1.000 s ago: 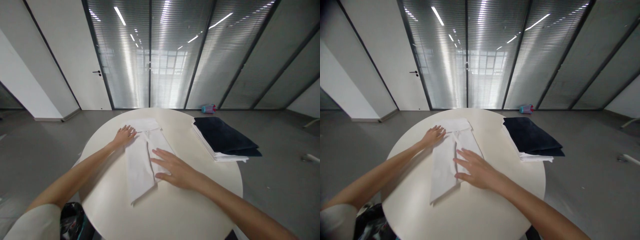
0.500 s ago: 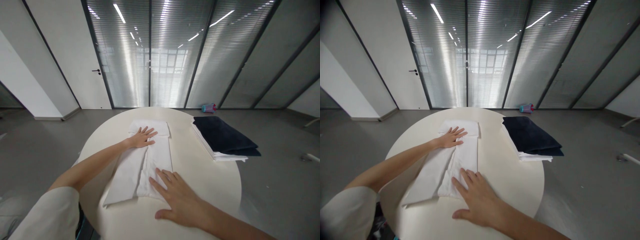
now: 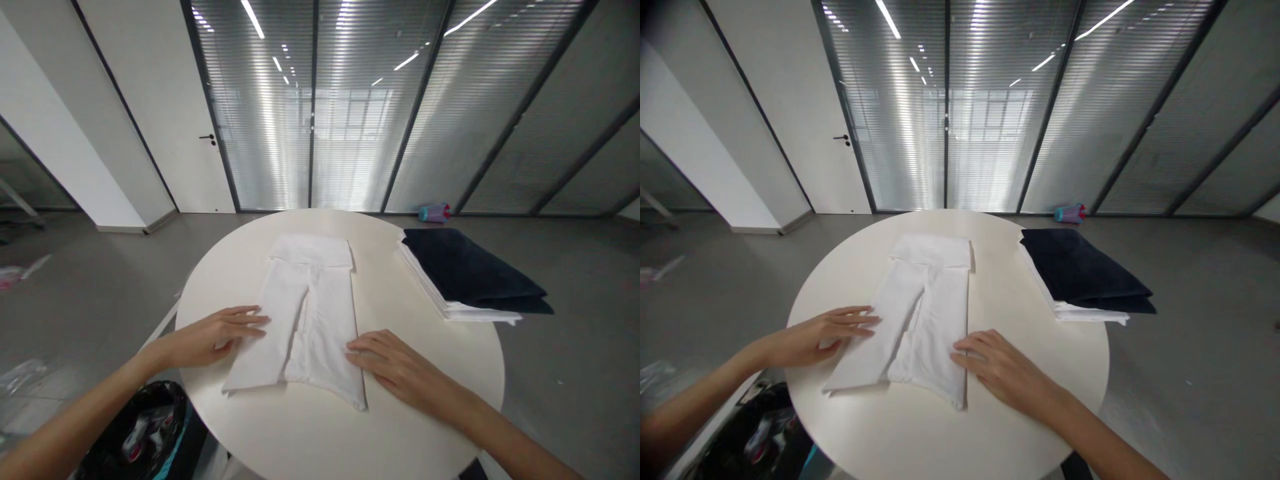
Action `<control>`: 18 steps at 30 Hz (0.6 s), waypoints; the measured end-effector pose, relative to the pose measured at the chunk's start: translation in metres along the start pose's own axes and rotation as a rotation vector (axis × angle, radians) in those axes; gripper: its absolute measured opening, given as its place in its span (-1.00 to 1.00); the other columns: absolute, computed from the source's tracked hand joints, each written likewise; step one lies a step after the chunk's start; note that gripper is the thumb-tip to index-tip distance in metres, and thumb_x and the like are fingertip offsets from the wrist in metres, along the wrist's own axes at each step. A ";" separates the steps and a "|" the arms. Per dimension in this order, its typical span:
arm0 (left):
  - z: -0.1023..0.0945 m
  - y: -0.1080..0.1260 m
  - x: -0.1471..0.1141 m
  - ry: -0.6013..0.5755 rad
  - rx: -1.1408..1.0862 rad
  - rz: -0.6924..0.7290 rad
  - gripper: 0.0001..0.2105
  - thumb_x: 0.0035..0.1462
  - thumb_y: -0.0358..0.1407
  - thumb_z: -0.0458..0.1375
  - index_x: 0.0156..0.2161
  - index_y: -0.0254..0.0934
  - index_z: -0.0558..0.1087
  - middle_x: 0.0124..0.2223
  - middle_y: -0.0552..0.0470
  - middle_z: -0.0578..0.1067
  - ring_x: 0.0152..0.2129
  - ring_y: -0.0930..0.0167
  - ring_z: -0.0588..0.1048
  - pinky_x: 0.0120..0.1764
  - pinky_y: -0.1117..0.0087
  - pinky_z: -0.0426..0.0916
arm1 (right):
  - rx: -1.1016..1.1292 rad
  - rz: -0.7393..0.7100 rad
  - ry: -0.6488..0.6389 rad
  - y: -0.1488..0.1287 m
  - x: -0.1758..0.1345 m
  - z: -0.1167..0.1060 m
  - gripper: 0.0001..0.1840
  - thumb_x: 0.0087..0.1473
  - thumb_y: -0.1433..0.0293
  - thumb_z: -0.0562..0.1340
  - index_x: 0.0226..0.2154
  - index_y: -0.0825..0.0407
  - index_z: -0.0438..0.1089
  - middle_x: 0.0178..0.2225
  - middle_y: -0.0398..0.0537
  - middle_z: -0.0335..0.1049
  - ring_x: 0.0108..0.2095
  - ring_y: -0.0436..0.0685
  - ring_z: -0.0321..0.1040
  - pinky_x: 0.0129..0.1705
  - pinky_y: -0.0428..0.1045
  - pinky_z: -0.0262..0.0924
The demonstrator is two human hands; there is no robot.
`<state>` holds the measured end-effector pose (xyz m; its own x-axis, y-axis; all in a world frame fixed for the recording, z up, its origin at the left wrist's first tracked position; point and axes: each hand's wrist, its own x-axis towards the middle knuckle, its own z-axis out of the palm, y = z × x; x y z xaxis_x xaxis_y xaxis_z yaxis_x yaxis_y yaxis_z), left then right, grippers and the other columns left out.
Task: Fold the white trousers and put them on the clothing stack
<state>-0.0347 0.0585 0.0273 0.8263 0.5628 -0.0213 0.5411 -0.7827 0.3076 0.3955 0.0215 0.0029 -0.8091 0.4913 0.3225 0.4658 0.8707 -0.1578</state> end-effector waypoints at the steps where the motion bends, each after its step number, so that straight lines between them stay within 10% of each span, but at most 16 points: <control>1: 0.003 0.002 -0.004 0.005 -0.009 -0.005 -0.46 0.32 -0.46 -0.02 0.33 0.04 0.25 0.38 0.16 0.22 0.36 0.27 0.10 0.31 0.14 0.18 | -0.002 -0.019 0.013 -0.002 0.003 0.001 -0.60 0.29 0.54 0.08 0.12 0.01 0.40 0.04 0.08 0.47 0.06 0.15 0.36 0.06 0.10 0.29; 15: 0.036 -0.009 -0.006 0.233 -0.132 0.078 -0.62 0.36 -0.30 0.02 0.24 -0.09 0.39 0.25 -0.05 0.42 0.22 0.26 0.36 0.28 0.10 0.19 | 0.191 0.065 0.002 -0.011 0.006 -0.004 -0.82 0.25 0.53 0.12 -0.18 0.04 0.42 -0.07 0.05 0.47 -0.01 0.11 0.36 0.07 0.08 0.22; 18: 0.044 -0.006 -0.015 0.356 -0.338 -0.006 -0.63 0.33 -0.08 0.06 0.14 -0.13 0.48 0.14 -0.09 0.52 0.10 0.21 0.48 0.21 0.13 0.30 | 0.214 0.048 -0.045 -0.023 0.002 -0.008 -0.54 0.03 0.52 0.22 0.03 0.02 0.36 0.14 0.12 0.32 0.19 0.21 0.21 0.18 0.15 0.15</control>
<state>-0.0436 0.0431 -0.0164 0.6866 0.6689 0.2848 0.4155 -0.6825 0.6013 0.3863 0.0017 0.0147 -0.8052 0.5289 0.2681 0.4216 0.8286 -0.3683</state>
